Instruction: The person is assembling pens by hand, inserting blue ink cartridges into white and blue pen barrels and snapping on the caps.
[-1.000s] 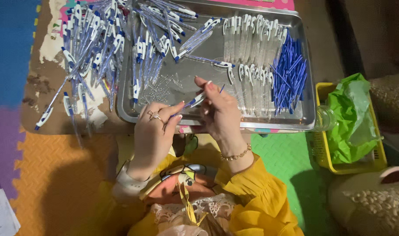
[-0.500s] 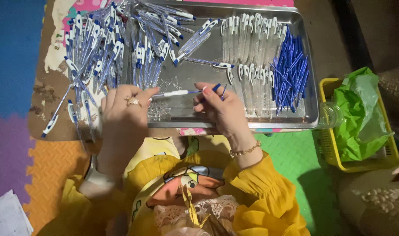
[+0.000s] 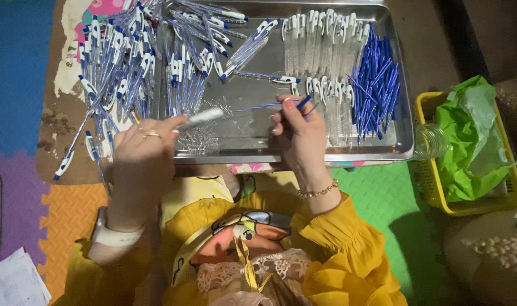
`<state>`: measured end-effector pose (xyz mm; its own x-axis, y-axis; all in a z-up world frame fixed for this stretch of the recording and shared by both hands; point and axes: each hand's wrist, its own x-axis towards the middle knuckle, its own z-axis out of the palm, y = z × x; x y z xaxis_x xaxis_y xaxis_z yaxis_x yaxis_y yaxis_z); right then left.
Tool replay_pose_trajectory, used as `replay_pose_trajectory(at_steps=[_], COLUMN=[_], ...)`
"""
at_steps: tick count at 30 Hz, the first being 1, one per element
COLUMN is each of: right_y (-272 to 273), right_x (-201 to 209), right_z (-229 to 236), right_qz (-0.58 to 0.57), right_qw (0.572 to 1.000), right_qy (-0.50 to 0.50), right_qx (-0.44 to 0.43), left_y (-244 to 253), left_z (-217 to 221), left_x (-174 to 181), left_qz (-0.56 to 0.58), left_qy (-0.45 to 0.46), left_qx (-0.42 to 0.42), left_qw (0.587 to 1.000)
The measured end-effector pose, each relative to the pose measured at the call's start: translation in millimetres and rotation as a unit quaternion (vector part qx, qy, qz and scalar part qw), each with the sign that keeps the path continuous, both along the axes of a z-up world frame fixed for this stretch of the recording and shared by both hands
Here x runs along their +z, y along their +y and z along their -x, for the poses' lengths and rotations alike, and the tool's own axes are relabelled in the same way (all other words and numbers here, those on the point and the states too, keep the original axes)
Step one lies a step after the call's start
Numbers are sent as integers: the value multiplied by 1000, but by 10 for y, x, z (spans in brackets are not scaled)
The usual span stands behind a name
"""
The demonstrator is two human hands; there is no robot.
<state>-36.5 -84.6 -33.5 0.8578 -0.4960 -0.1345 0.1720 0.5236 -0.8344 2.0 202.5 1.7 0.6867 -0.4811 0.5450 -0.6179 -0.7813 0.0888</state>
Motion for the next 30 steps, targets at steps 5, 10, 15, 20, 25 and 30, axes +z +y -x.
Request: replay_pose_trajectory(at_steps=[5, 10, 15, 20, 25, 30], right_y=[9, 156, 284, -62, -917, -2029], right_x=[-49, 31, 64, 133, 242, 19], right_z=[16, 35, 68, 128, 445, 513], right_qz=[55, 105, 96, 128, 310, 731], right_qw=[998, 994, 994, 989, 947, 632], right_qy=[-4, 2, -14, -62, -35, 214], right_qx=[10, 33, 42, -31, -79, -146], left_y=[-74, -588, -719, -393, -436, -1342], left_z=[84, 84, 64, -42, -56, 9], left_x=[-70, -57, -162, -390, -265, 196], left_qz=[-26, 238, 165, 67, 43, -58], left_qy=[8, 226, 80, -13, -75, 398], left_qx=[35, -40, -46, 0, 28, 43], left_qw=[999, 944, 982, 998, 996, 915])
